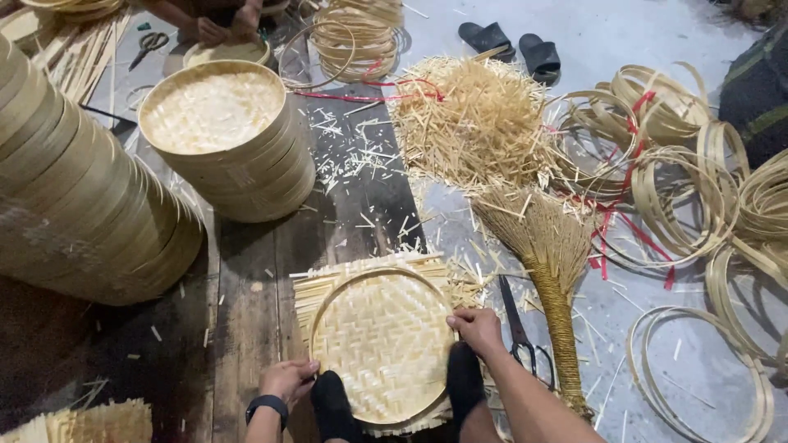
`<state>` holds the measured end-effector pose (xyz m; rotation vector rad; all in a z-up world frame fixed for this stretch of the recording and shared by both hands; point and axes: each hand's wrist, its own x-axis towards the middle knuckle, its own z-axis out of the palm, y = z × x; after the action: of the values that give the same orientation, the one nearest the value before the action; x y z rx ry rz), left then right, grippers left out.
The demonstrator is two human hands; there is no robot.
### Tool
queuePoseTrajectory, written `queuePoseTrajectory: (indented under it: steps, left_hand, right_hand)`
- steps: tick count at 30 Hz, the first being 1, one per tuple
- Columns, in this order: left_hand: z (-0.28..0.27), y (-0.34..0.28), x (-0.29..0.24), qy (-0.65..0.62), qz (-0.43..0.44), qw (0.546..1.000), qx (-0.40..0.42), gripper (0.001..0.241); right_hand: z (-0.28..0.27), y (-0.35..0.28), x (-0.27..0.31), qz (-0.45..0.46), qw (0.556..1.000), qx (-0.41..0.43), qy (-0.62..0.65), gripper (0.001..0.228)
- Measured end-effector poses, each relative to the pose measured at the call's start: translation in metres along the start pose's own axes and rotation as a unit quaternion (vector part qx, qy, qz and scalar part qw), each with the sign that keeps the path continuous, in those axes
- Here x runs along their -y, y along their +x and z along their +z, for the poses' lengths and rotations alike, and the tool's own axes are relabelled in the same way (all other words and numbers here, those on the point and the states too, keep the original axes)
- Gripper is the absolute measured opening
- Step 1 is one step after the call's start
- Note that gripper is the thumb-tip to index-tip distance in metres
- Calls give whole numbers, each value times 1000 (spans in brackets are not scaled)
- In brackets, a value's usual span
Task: The person sits at a floor workshop station assembling bamboo steamer lids. They lay a woven bamboo mat over a round wooden form, press a bamboo rim ring around it, trim the excess mat edges with scissors, and stack the finished lids onto a pile of steamer bodies.
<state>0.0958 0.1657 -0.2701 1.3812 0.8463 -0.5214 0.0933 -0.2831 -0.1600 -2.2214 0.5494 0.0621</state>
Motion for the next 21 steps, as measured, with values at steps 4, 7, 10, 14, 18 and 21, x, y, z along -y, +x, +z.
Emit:
queuePoseTrajectory:
  steps: [4, 7, 10, 14, 18, 21]
  left_hand:
    - [-2, 8, -13, 38, -25, 999, -20, 27]
    - [36, -13, -77, 256, 91, 962, -29, 30]
    - [93, -100, -142, 479, 343, 794, -153, 35]
    - [151, -72, -163, 384, 635, 670, 6, 40]
    - [174, -80, -180, 461, 330, 823, -34, 42]
    - [176, -75, -192, 452, 255, 855, -12, 43]
  right_hand:
    - [12, 13, -23, 17, 995, 35, 94, 27]
    - [10, 3, -1, 13, 988, 57, 141, 29]
    - [38, -69, 37, -150, 985, -66, -58, 43]
    - [111, -129, 19, -503, 810, -29, -299, 53]
    - [133, -131, 13, -614, 713, -142, -309, 48]
    - [140, -130, 11, -600, 711, -151, -334, 44]
